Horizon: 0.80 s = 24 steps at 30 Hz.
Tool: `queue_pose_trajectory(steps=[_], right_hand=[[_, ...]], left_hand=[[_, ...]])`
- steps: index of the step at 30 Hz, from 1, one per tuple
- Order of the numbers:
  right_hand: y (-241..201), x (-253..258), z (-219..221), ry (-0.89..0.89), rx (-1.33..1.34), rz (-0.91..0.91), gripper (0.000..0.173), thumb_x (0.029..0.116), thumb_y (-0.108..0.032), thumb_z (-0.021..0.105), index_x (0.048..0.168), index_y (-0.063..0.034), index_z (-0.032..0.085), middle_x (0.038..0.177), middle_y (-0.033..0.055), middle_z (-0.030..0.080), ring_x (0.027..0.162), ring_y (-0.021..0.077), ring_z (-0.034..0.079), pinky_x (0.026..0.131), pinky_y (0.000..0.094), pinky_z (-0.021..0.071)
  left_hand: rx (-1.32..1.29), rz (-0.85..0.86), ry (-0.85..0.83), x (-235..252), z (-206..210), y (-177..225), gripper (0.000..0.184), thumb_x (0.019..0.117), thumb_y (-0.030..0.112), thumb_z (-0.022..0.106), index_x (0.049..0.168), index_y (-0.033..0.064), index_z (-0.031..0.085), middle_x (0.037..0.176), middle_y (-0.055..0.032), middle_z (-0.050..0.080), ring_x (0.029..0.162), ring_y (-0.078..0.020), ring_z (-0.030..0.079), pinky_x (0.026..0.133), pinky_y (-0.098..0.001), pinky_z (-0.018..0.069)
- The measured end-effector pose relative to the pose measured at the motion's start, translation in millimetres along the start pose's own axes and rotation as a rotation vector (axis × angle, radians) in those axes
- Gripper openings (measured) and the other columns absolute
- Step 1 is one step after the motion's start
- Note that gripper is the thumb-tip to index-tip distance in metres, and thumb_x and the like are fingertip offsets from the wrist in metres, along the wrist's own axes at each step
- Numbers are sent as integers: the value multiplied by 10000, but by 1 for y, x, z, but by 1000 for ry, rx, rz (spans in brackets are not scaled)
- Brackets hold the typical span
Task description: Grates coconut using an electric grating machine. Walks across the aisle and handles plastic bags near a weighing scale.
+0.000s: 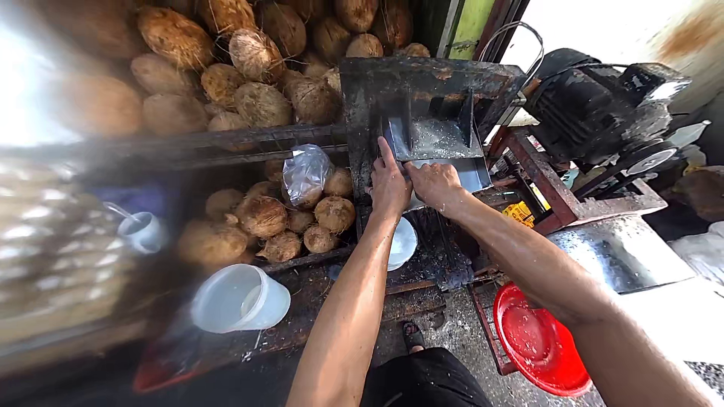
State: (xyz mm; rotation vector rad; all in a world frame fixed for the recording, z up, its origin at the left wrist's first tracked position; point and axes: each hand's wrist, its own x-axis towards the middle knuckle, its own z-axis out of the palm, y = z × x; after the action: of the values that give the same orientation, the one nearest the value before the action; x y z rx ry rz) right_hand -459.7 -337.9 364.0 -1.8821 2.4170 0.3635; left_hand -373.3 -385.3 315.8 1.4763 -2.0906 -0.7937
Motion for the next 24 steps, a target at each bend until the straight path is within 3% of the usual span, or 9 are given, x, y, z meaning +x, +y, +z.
queue_pose_trajectory(steps=[4, 6, 9, 12, 15, 17, 18, 21, 24], right_hand=[[6, -6, 7, 175, -31, -81, 284, 1054, -77, 471, 1300, -48, 611, 1016, 233, 701, 945, 437, 700, 695, 565, 545], [11, -5, 9, 179, -18, -72, 244, 1053, -73, 446, 1210, 12, 612, 1010, 252, 694, 945, 445, 700, 712, 569, 544], [31, -14, 19, 301, 73, -121, 126, 979, -93, 574, 1021, -37, 679, 887, 214, 683, 834, 426, 691, 623, 569, 533], [38, -32, 19, 218, 168, -145, 113, 953, -184, 652, 921, -98, 718, 870, 168, 697, 841, 397, 694, 628, 586, 536], [40, -35, 22, 150, 253, -210, 194, 1005, -274, 593, 974, -142, 731, 919, 122, 722, 894, 346, 708, 701, 583, 553], [47, -36, 19, 167, 348, -300, 285, 1046, -283, 529, 1189, -153, 738, 1059, 117, 726, 1016, 321, 699, 867, 582, 545], [51, -43, 20, 215, 407, -346, 312, 1049, -275, 521, 1243, -142, 726, 1073, 120, 713, 1019, 311, 689, 896, 572, 539], [58, -86, 30, 486, 617, -416, 284, 1035, -224, 553, 1220, -99, 729, 1024, 73, 715, 943, 200, 689, 882, 432, 576], [60, -121, 68, 492, 873, -376, 297, 1017, -220, 564, 1226, -74, 717, 1048, 37, 706, 915, 102, 677, 823, 311, 602]], left_hand=[[-9, 51, 46, -12, 0, -2, 1117, 885, 131, 704, 1651, 209, -106, 1490, -299, 400, 1225, -504, 556, 860, -711, 507], [-6, 42, 40, -14, 0, -2, 1135, 861, 91, 696, 1650, 216, -110, 1485, -299, 403, 1226, -512, 550, 850, -716, 506], [-14, 35, 32, -12, 1, -3, 1161, 834, 42, 695, 1650, 220, -111, 1477, -300, 406, 1205, -520, 558, 834, -715, 513], [-23, 23, 14, -9, 0, -1, 1135, 853, 46, 680, 1650, 218, -109, 1482, -303, 403, 1218, -520, 552, 845, -720, 506], [-6, -18, -11, -1, 0, 1, 1095, 877, 93, 661, 1652, 212, -103, 1490, -269, 428, 1264, -470, 547, 936, -664, 500], [-5, -15, -6, 1, -1, 2, 1084, 881, 105, 654, 1652, 200, -103, 1497, -270, 430, 1261, -471, 549, 947, -681, 481], [0, -12, -4, 1, 0, 1, 1077, 882, 100, 648, 1652, 193, -99, 1499, -271, 432, 1252, -470, 557, 945, -684, 480], [-18, 0, 7, -1, 1, -2, 1041, 894, 103, 617, 1655, 205, -87, 1506, -256, 437, 1275, -460, 546, 953, -686, 478], [-39, -27, 15, -1, 1, -1, 981, 925, 166, 568, 1657, 248, -80, 1506, -217, 453, 1326, -421, 510, 982, -690, 443]])
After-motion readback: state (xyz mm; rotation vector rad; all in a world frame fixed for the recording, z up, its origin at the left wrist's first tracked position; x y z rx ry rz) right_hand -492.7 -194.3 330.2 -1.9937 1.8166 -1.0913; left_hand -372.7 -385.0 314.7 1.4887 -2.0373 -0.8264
